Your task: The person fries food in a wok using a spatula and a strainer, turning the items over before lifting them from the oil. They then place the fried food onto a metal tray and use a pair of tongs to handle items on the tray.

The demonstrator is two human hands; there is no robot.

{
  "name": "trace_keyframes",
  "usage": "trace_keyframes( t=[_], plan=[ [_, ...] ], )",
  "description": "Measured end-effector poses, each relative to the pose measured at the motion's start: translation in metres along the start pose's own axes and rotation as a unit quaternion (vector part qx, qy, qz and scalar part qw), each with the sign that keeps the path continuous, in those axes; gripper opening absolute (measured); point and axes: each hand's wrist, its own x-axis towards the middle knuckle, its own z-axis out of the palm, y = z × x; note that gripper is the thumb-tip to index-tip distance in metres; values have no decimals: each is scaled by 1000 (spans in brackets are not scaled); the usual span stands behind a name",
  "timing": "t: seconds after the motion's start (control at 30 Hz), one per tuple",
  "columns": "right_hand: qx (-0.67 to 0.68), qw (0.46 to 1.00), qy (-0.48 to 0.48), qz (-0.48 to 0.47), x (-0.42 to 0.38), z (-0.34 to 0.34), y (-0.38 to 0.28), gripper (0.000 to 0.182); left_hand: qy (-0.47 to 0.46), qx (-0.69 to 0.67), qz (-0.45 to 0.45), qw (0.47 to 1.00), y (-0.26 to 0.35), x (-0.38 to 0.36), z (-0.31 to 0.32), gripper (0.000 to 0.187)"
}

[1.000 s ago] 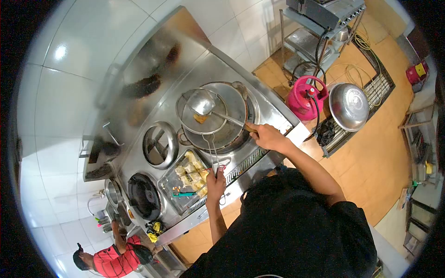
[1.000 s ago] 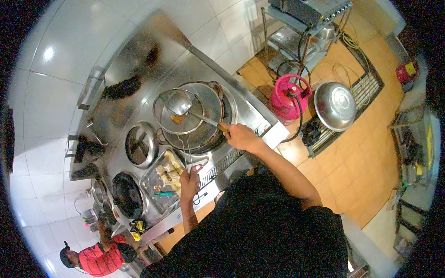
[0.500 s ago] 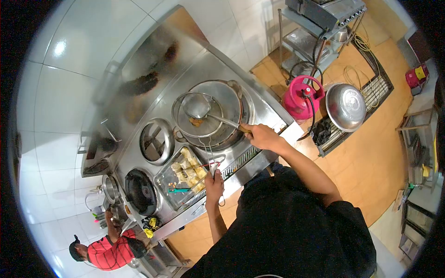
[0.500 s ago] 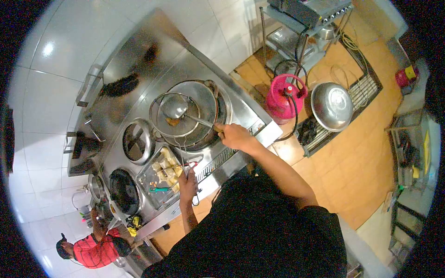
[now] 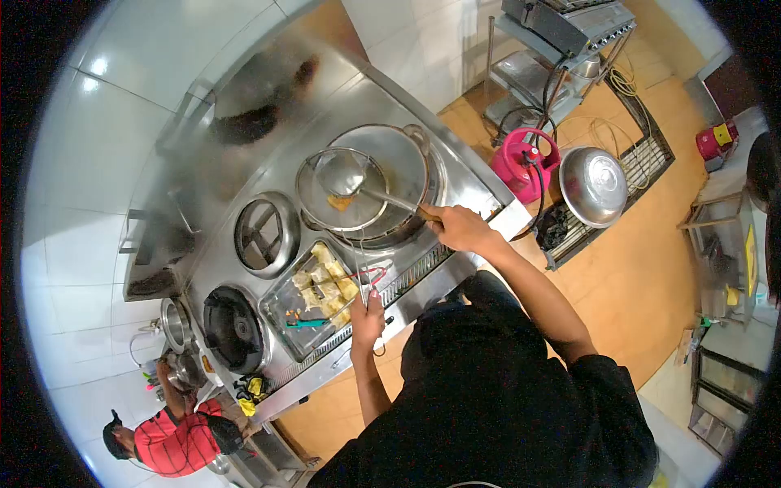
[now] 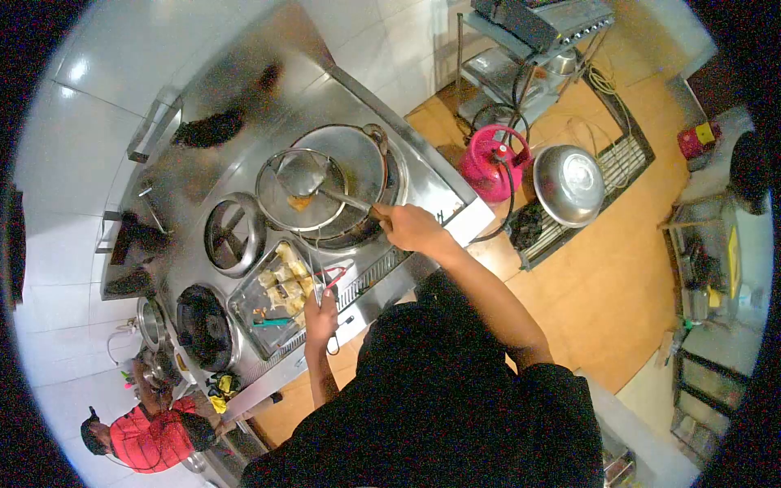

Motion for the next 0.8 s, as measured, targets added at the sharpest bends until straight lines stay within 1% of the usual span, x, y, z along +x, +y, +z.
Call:
trace_keyframes(
  t=[0.03, 0.07, 0.17, 0.2, 0.23, 0.3, 0.37, 0.43, 0.47, 0.63, 0.7, 0.8],
  plan=[
    [2, 1000, 14, -13, -1, 1, -1, 49, -5, 12, 54, 998, -8, 2, -2, 18],
    [-2, 1000, 14, -11, -2, 3, -1, 49, -13, -43, -30, 999, -3, 0, -3, 17],
    [-12, 999, 42, -16, -3, 7, -5, 47, -33, -52, -28, 998, -7, 1, -9, 18],
    [-14, 999, 44, -6, -4, 9, -8, 47, -33, -68, -44, 996, -5, 1, -11, 24],
    [-15, 999, 47, 3, -5, 9, -11, 47, -37, -68, -40, 996, -5, 1, -13, 24],
    [-24, 998, 51, 13, -9, 10, -17, 47, -52, -91, -44, 994, -7, 4, -15, 22],
    [-35, 998, 51, 24, -11, 11, -19, 46, -51, -84, -33, 995, -7, 6, -17, 19],
    [-22, 998, 41, 31, -11, 15, -16, 47, -69, -89, -56, 992, -8, 6, -22, 17],
    [-38, 998, 36, 33, -14, 10, -21, 47, -73, -104, -55, 990, -6, 6, -23, 17],
    [-30, 998, 55, 24, -14, 22, -16, 46, -71, -100, -48, 991, -15, 11, -22, 20],
    [-33, 997, 56, 28, -15, 25, -18, 46, -76, -120, -60, 988, -7, 8, -22, 21],
    [-27, 997, 69, 17, -14, 31, -25, 46, -61, -88, -46, 993, 3, 3, -29, 18]
  ],
)
